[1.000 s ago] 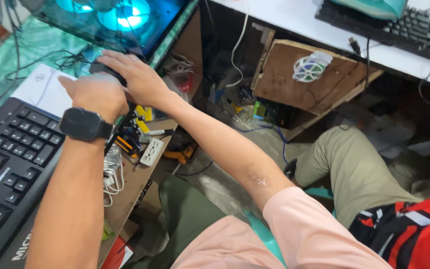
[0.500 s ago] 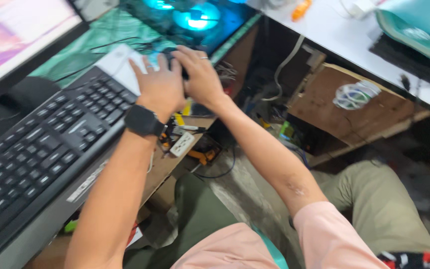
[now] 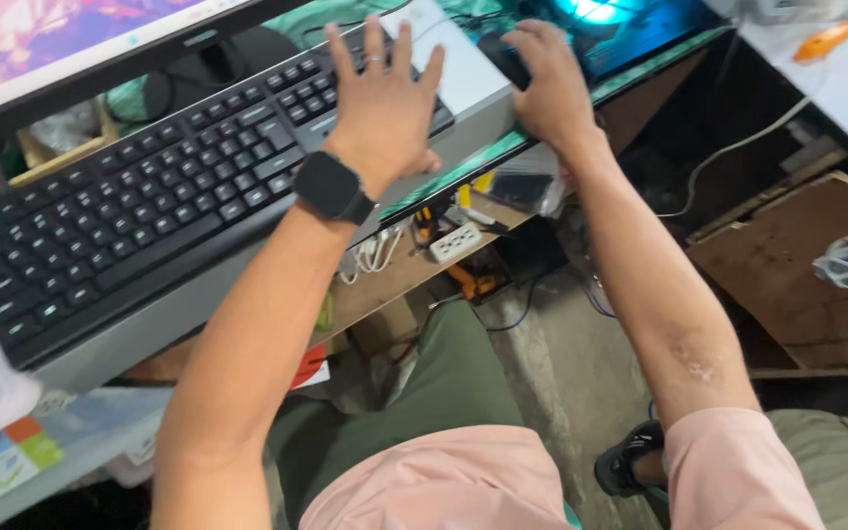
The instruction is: The person holds and turns over a small white network switch, then plugs a cable into it and works at the computer, typing on the keyboard and using the mouse. They carry a boxed product across the room, place it into a backpack on a chair, and return to typing and mouse use at the desk.
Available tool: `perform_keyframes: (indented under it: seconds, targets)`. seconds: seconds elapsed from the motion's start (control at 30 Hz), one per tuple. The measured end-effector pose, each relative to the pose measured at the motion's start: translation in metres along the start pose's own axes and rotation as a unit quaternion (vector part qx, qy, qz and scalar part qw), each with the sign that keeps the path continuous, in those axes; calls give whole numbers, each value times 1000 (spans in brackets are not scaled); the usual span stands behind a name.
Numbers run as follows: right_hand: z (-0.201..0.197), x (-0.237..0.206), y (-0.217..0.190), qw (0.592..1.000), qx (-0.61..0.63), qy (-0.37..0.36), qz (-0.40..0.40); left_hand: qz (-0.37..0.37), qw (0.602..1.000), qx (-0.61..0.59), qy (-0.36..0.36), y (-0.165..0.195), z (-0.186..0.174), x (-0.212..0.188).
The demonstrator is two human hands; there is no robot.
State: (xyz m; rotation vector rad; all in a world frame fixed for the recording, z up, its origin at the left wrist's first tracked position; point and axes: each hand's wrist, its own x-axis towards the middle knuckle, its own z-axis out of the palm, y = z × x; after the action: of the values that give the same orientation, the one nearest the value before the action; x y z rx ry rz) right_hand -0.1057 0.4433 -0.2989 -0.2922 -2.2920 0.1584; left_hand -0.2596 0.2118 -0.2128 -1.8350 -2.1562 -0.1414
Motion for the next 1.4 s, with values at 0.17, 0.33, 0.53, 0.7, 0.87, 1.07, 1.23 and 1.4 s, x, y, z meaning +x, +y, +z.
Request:
perform_keyframes:
  seconds: [0.17,0.33,0.53,0.7,0.87,1.07,1.23,1.4]
  targets:
    - [7,6,13,999,22,23,-6,17,999,0,47,2,4,-11]
    - [7,13,20,999,47,-10,-3,0,992,46,120,10,5,-42]
    - [0,4,21,1000,22,-2,-4,58,971,48,227,6,24,-53]
    - [-1,0,25,999,32,-1,-5,99,962,72,244,2,38,-52]
    - [3,-2,34,1000,22,4,-8,57,967,39,246,10,38,-48]
    - [5,-5,41,999,35,-6,1,-4,977,46,207,14,36,-41]
    - [6,-4,36,1000,14,15,1,11,978,58,201,11,35,-41]
    - [3,-3,30,1000,14,14,3,6,977,58,204,12,39,-39]
